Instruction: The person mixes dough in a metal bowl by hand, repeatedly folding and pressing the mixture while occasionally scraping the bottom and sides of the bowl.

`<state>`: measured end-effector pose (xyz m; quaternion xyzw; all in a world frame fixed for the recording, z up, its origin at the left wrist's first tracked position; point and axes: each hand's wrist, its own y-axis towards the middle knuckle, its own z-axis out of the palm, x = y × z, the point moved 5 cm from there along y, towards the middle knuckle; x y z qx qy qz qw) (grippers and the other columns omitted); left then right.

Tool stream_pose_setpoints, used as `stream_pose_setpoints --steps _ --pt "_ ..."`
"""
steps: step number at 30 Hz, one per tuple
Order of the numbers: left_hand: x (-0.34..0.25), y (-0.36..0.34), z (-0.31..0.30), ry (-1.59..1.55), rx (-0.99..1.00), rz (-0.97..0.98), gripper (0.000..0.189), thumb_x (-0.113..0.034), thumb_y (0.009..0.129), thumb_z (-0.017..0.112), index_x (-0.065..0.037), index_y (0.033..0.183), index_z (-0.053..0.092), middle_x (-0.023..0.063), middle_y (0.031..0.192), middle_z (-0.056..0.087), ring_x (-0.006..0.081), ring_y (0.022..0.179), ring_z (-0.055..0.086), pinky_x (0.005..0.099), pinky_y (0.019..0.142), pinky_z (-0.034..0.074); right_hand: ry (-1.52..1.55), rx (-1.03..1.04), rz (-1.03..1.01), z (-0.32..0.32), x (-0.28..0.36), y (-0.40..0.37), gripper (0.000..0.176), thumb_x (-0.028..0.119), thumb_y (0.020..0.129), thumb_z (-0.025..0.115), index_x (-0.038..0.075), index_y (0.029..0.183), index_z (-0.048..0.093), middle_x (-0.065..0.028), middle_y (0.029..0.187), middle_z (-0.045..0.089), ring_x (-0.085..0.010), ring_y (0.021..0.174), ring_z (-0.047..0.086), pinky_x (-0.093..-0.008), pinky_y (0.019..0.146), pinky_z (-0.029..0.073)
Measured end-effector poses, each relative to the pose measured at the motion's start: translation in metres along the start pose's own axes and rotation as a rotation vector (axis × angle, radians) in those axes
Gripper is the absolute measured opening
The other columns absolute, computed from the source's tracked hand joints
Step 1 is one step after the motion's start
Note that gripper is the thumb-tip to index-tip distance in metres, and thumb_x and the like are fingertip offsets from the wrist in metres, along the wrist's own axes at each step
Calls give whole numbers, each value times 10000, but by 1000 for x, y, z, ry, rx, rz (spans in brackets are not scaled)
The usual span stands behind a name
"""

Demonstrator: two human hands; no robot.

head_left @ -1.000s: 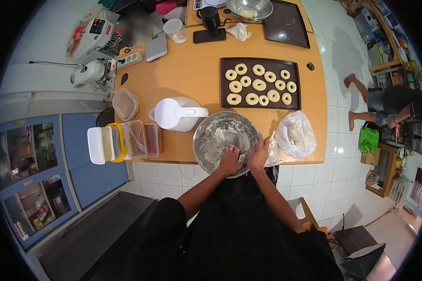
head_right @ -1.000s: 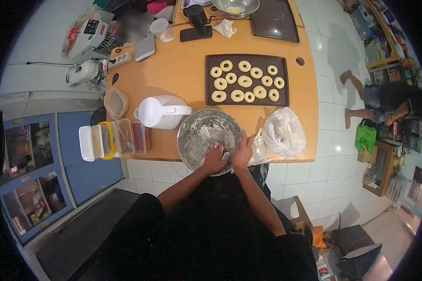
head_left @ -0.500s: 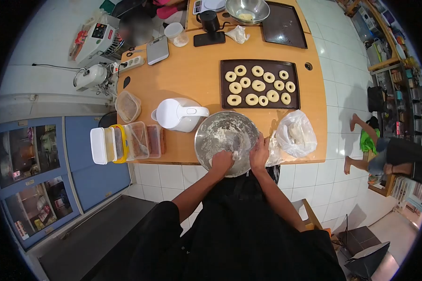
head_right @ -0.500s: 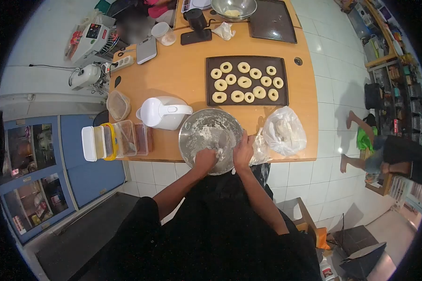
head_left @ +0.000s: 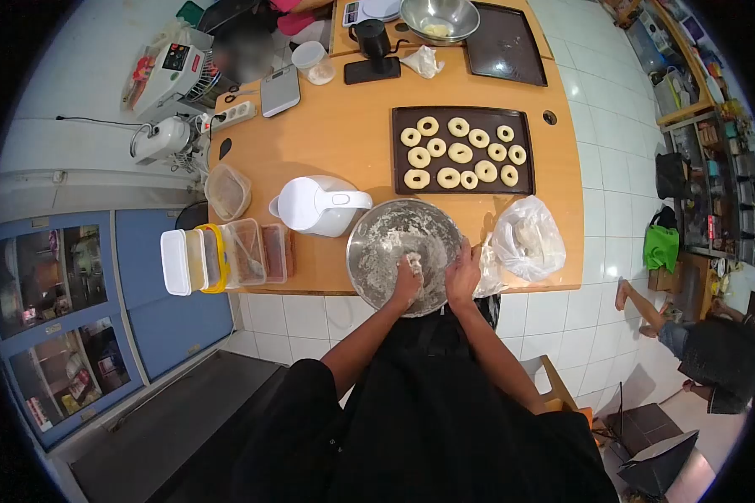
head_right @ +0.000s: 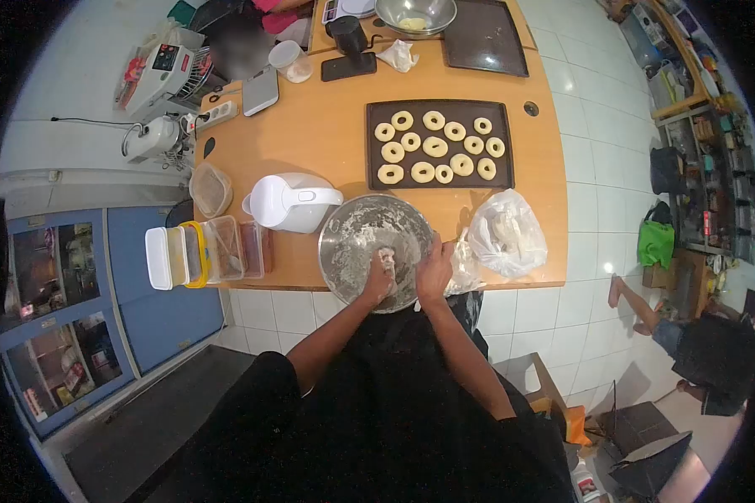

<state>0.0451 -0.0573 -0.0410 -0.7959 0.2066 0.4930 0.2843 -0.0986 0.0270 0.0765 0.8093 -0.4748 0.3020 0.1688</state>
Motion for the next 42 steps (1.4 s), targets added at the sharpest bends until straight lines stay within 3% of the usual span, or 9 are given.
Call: stream_pose_setpoints --steps 3,9,15,21,27,33,39,40,42 --pt "-33 -15 -5 827 -5 -43 616 -185 724 697 -20 1244 410 265 1242 462 422 1152 468 532 945 394 6 -23 -36 5 -5 0 437 -33 812 521 35 1244 507 -225 1031 490 -437 866 558 -486 720 468" --pt "-93 -12 -30 957 58 -156 656 -165 693 720 -36 1258 414 240 1165 510 415 1141 504 547 940 414 26 6 -36 3 -1 2 432 -25 820 530 32 1248 507 -212 991 486 -426 856 562 -484 719 465" --pt "-57 -11 -23 890 276 -15 398 -159 717 686 -40 1085 593 163 981 654 342 921 645 457 762 517 29 13 -43 3 -1 5 444 -30 807 531 40 1244 515 -205 957 477 -423 830 556 -480 704 463" --pt "-77 0 -33 731 433 -62 259 -268 806 561 -30 834 660 213 807 664 385 787 662 514 708 514 43 -3 -68 4 -1 4 468 -47 791 531 47 1249 505 -197 956 474 -418 803 556 -487 668 458" --pt "-58 16 -33 735 236 -287 350 -282 822 559 -19 1052 578 223 836 660 387 809 655 518 743 498 33 -17 -75 5 -1 4 460 -49 787 539 45 1236 514 -194 949 473 -414 788 555 -486 651 455" --pt "-63 -8 9 893 220 123 469 -286 845 556 -70 1253 472 242 1137 535 422 1097 519 564 909 390 42 -7 -141 -1 13 4 451 -56 786 529 38 1227 527 -191 928 472 -408 799 549 -479 668 449" --pt "-60 9 -5 917 121 188 631 -223 845 547 -83 1415 314 264 1417 361 470 1284 365 578 1036 305 66 -43 -81 1 9 5 455 -60 786 526 56 1227 526 -188 923 474 -409 810 551 -480 681 451" --pt "-44 8 -3 717 384 -48 660 -233 847 535 -76 1437 283 274 1468 287 491 1307 327 554 1081 268 52 -40 -74 1 7 7 455 -59 787 527 58 1227 524 -187 927 474 -408 812 554 -480 683 453" --pt "-49 -10 -7 788 433 -5 701 -260 845 539 -76 1453 243 294 1421 343 480 1266 387 538 1042 331 29 -27 -56 3 6 6 455 -57 788 531 62 1227 522 -186 934 475 -405 816 559 -480 686 456"
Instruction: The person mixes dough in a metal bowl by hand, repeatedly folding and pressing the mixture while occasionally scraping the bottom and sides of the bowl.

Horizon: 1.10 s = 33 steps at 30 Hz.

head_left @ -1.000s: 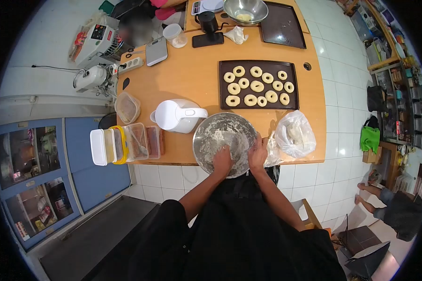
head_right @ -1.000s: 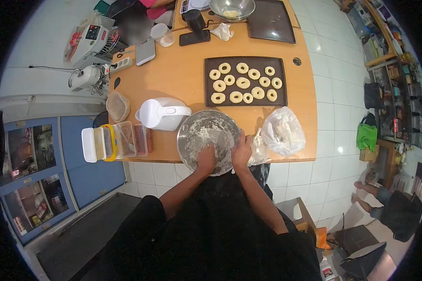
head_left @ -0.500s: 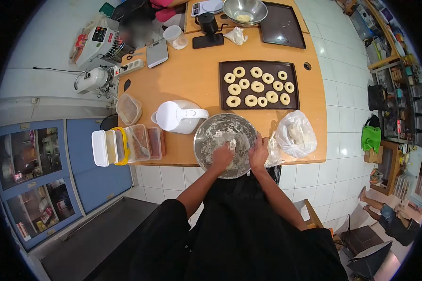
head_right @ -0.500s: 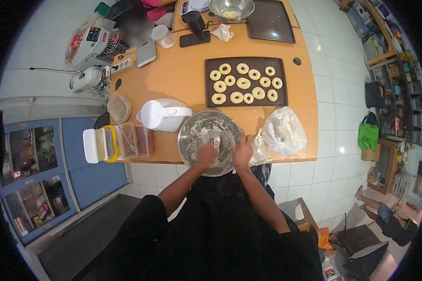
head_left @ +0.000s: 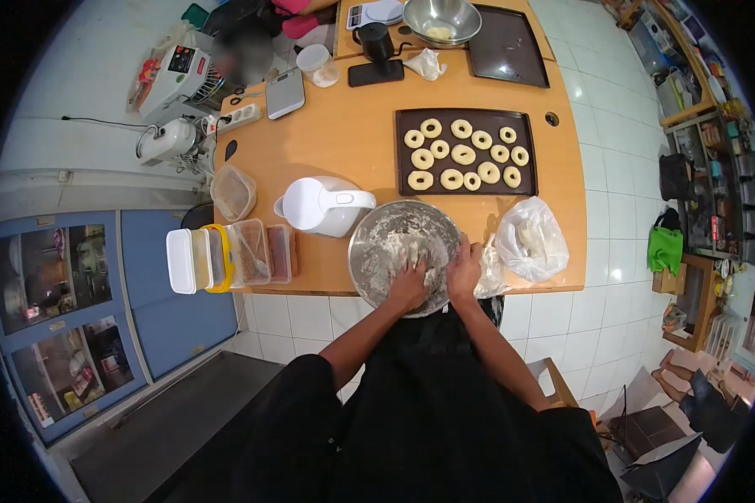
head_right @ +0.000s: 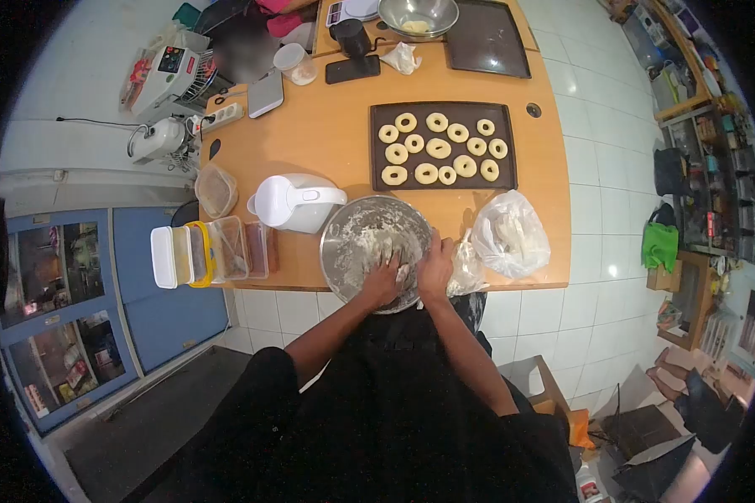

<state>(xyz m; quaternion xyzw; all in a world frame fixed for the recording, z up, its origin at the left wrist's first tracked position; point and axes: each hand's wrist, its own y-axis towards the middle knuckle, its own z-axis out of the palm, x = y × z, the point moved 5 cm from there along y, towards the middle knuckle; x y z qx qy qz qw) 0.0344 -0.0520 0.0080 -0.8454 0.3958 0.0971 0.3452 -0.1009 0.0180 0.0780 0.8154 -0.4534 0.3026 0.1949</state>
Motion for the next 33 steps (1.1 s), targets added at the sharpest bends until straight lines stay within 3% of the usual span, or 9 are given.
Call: stream_pose_setpoints --steps 7,10,13,16,19,22,28,31,33 --pt "-12 -34 -26 129 279 14 414 -342 842 557 -19 1093 618 274 1008 640 424 904 634 513 819 496 -21 69 29 6 -7 0 465 -27 815 537 64 1269 485 -180 1011 467 -412 876 557 -489 725 470" --pt "-14 -22 -39 11 5 -117 335 -329 858 543 -20 835 669 215 846 672 426 768 647 510 796 502 -14 56 13 5 -5 -1 449 -20 825 536 73 1262 488 -181 1005 466 -416 871 558 -492 717 467" --pt "-15 1 -52 -183 -176 -215 295 -270 811 599 -30 979 632 259 993 635 428 941 621 532 808 484 -14 47 9 5 -5 -2 455 -25 819 534 76 1260 488 -182 1000 464 -418 866 558 -493 713 465" --pt "-13 21 -49 -103 -412 -14 471 -258 807 600 -23 1204 507 319 1268 475 502 1148 472 547 938 414 -15 44 2 4 -3 -1 470 -34 806 532 76 1260 487 -182 998 463 -418 865 558 -490 711 467" --pt "-1 38 -25 -123 -258 -36 631 -230 801 605 -30 1339 344 332 1390 298 563 1248 300 555 1038 317 -23 44 -5 2 -4 -1 482 -39 795 533 78 1261 486 -180 999 463 -415 864 558 -488 708 470" --pt "-1 23 -26 -125 -329 281 670 -193 791 614 -45 1374 318 329 1376 305 577 1251 280 540 1074 282 -5 36 -2 0 0 -1 465 -37 802 531 79 1251 496 -181 989 468 -413 855 556 -484 703 469" --pt "2 -9 -46 -245 -495 36 552 -103 731 627 -44 1261 487 279 1249 483 484 1164 453 507 972 407 0 43 20 -1 -2 0 422 -18 825 523 80 1236 511 -183 963 475 -411 835 552 -481 693 461" --pt "11 -2 -54 -301 -314 -158 475 -88 729 626 -35 1194 541 267 1200 530 440 1064 543 491 871 473 -3 33 5 0 -2 1 416 -13 827 520 78 1233 512 -182 963 475 -410 832 553 -483 688 461" --pt "12 1 -62 -189 -472 -3 500 -87 730 628 -40 1218 531 266 1195 534 429 1038 564 487 838 490 -14 38 12 -1 -1 1 408 -6 832 518 74 1232 511 -180 963 475 -409 832 554 -483 685 461"
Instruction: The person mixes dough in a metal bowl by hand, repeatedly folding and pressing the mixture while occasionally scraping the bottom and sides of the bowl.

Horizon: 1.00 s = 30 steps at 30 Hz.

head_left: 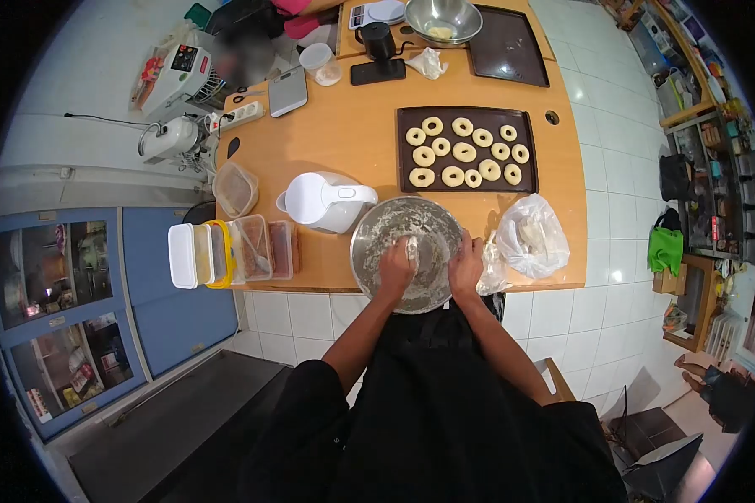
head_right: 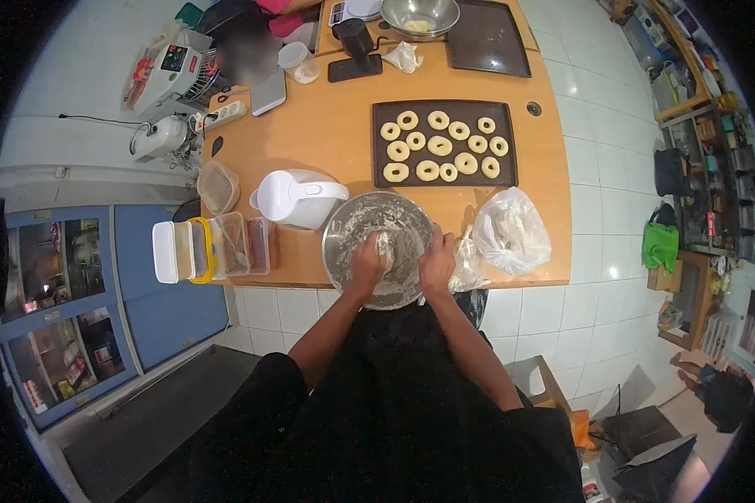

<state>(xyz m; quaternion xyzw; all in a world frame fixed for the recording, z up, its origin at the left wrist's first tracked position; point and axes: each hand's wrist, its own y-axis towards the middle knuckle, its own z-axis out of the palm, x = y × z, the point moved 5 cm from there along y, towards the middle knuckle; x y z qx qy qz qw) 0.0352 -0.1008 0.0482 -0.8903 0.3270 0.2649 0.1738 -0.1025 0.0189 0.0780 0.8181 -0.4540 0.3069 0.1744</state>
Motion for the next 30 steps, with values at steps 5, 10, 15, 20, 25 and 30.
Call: stream_pose_setpoints --steps 5,10,15,20,25,30 --pt "20 -19 37 184 301 125 542 -81 743 619 -73 1275 514 251 1148 563 407 1011 593 482 791 516 3 -9 1 2 -3 -1 380 15 854 522 75 1229 512 -180 966 472 -409 831 554 -485 684 462" --pt "5 -41 21 209 480 170 418 -92 837 541 -134 1253 564 237 1057 621 398 900 636 476 760 523 -2 -16 -16 3 -6 -3 375 19 860 519 87 1229 509 -179 969 470 -409 829 556 -489 684 463" --pt "3 -26 7 77 386 123 287 -99 859 521 -144 1100 670 238 852 648 390 784 651 466 716 519 6 -19 -9 4 -4 -2 377 12 857 519 91 1225 510 -181 971 473 -413 832 557 -492 686 463" --pt "23 -20 19 77 310 50 440 -74 768 623 -94 1206 592 251 1073 611 390 962 615 463 809 502 3 -6 6 -2 -1 -1 384 5 848 523 86 1224 513 -180 970 475 -414 828 559 -492 681 461" --pt "2 -30 11 207 288 27 459 -94 790 597 1 1234 526 270 1245 520 397 1080 571 462 875 505 -8 10 36 2 -4 -1 424 -10 822 530 89 1234 510 -177 976 472 -413 832 566 -493 686 466" --pt "-9 -33 8 318 482 46 469 -138 753 643 -97 1213 559 214 1145 594 353 1043 603 451 811 525 -6 8 6 -1 -4 -1 456 -24 796 540 90 1237 516 -168 983 473 -405 839 577 -485 699 480"
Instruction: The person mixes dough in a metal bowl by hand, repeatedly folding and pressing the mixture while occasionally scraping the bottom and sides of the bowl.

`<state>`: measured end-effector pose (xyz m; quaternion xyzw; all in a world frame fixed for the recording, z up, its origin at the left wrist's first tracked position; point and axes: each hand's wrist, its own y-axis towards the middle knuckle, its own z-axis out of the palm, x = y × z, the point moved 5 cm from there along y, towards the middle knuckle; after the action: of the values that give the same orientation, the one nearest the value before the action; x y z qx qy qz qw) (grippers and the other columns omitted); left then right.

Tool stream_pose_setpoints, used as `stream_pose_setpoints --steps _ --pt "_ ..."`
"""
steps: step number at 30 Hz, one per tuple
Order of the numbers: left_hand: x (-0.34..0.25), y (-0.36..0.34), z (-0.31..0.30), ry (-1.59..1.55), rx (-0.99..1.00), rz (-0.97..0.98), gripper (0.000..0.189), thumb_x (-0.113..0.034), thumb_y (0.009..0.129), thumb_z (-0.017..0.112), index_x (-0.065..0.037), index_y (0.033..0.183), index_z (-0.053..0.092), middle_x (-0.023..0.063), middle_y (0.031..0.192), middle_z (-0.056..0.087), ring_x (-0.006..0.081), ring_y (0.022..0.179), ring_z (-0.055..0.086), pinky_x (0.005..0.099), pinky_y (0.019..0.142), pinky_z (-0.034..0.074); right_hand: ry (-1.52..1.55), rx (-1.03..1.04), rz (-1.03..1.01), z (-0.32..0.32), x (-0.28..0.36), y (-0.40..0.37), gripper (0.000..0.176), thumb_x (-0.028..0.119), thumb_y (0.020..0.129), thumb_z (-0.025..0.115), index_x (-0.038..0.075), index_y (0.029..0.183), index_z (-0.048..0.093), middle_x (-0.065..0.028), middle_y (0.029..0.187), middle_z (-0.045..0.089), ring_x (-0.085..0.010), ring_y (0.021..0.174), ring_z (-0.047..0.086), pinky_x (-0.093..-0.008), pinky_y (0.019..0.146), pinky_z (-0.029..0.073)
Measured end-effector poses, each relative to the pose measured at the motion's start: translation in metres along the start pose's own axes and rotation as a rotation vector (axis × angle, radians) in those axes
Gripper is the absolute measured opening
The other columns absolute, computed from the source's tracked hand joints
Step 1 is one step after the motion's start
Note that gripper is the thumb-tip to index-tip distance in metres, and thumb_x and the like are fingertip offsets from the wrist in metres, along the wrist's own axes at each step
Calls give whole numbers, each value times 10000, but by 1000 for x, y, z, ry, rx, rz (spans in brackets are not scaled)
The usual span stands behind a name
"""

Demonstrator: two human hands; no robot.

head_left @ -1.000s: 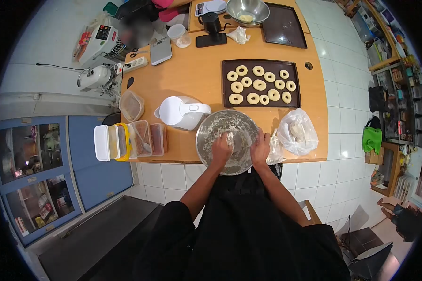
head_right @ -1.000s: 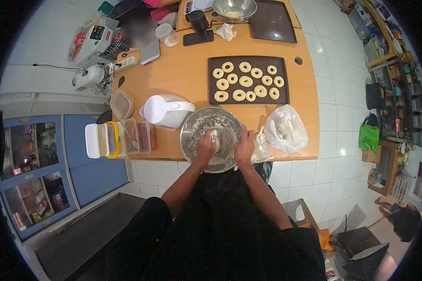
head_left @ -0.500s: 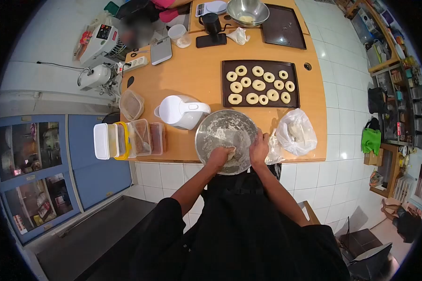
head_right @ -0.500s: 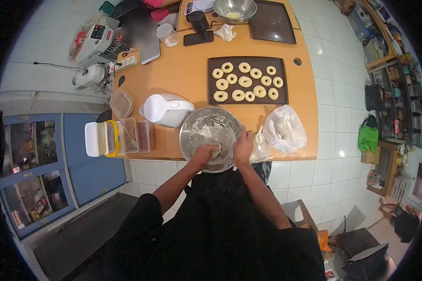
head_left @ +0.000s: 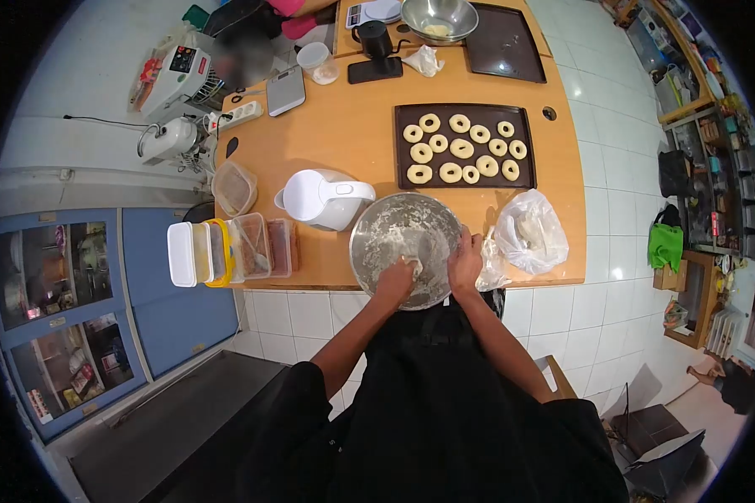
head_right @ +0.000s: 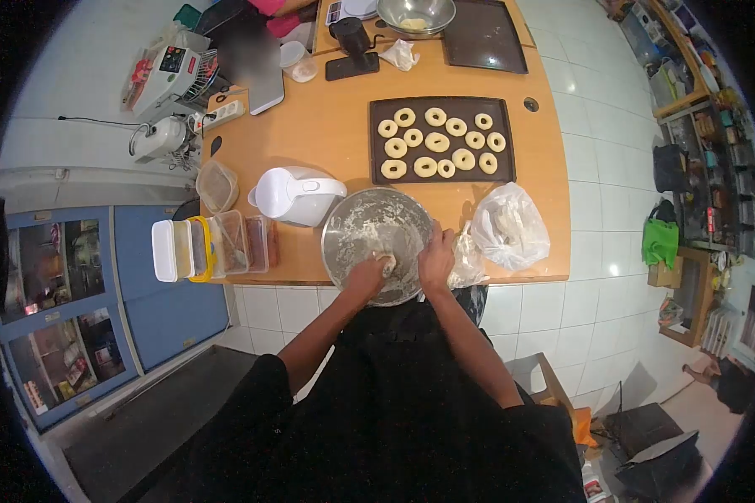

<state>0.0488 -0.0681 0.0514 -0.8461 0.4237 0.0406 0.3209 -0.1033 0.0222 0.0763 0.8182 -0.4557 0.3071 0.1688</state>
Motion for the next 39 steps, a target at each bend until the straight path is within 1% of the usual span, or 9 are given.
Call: stream_pose_setpoints --steps 1,7,13,16,19,22,29,32,39 --pt "2 1 5 -15 58 -2 469 -148 744 654 -118 1204 568 200 1130 605 341 1043 606 442 789 531 -6 -7 2 0 -1 0 460 -27 794 542 89 1238 516 -168 986 474 -405 838 577 -485 698 480" --pt "-10 -11 -6 123 -93 78 327 -218 721 676 -161 1042 646 139 1037 641 292 993 633 462 812 485 -4 6 18 1 -1 -1 470 -40 792 544 82 1244 505 -169 995 472 -406 836 574 -487 705 478" --pt "-13 22 35 251 -76 70 378 -291 764 630 -99 1088 600 152 972 662 297 924 646 498 802 466 42 -20 13 -2 3 -2 446 -33 804 535 83 1233 500 -180 996 463 -423 837 567 -491 707 477" --pt "-10 46 52 87 -161 -55 345 -240 782 603 -68 1076 548 192 1015 637 314 1011 610 508 829 443 44 -20 14 -1 4 -1 440 -34 804 534 89 1225 499 -187 996 459 -431 831 565 -498 695 478" --pt "-18 50 37 -9 -442 67 340 -207 804 576 -69 1108 508 244 1063 586 367 1058 563 505 841 427 38 -10 25 -1 2 1 447 -39 797 540 93 1223 499 -191 996 458 -431 822 568 -502 680 479" --pt "-19 60 27 72 -356 25 303 -180 853 502 -46 1124 504 255 1147 529 382 1094 523 509 886 426 23 -13 1 1 1 0 468 -46 785 551 94 1229 499 -194 997 461 -428 811 573 -501 670 482" --pt "-3 89 19 52 -637 -161 373 -289 835 594 -63 1124 530 218 1138 548 389 1110 510 516 925 401 1 -47 -40 1 1 2 526 -44 762 559 93 1265 487 -199 1014 468 -419 803 581 -499 665 483" --pt "0 95 43 -81 -454 -215 481 -238 758 668 -73 1179 502 205 1175 490 407 1144 458 530 973 359 -17 -2 31 3 3 1 434 -7 823 541 69 1250 507 -217 1013 480 -433 841 566 -495 692 472" --pt "-20 63 42 -92 -350 -144 417 -221 814 549 -62 1188 459 278 1215 472 444 1151 456 578 933 368 -28 -30 58 6 1 -4 374 31 868 531 69 1241 522 -213 990 486 -427 841 564 -498 688 470"
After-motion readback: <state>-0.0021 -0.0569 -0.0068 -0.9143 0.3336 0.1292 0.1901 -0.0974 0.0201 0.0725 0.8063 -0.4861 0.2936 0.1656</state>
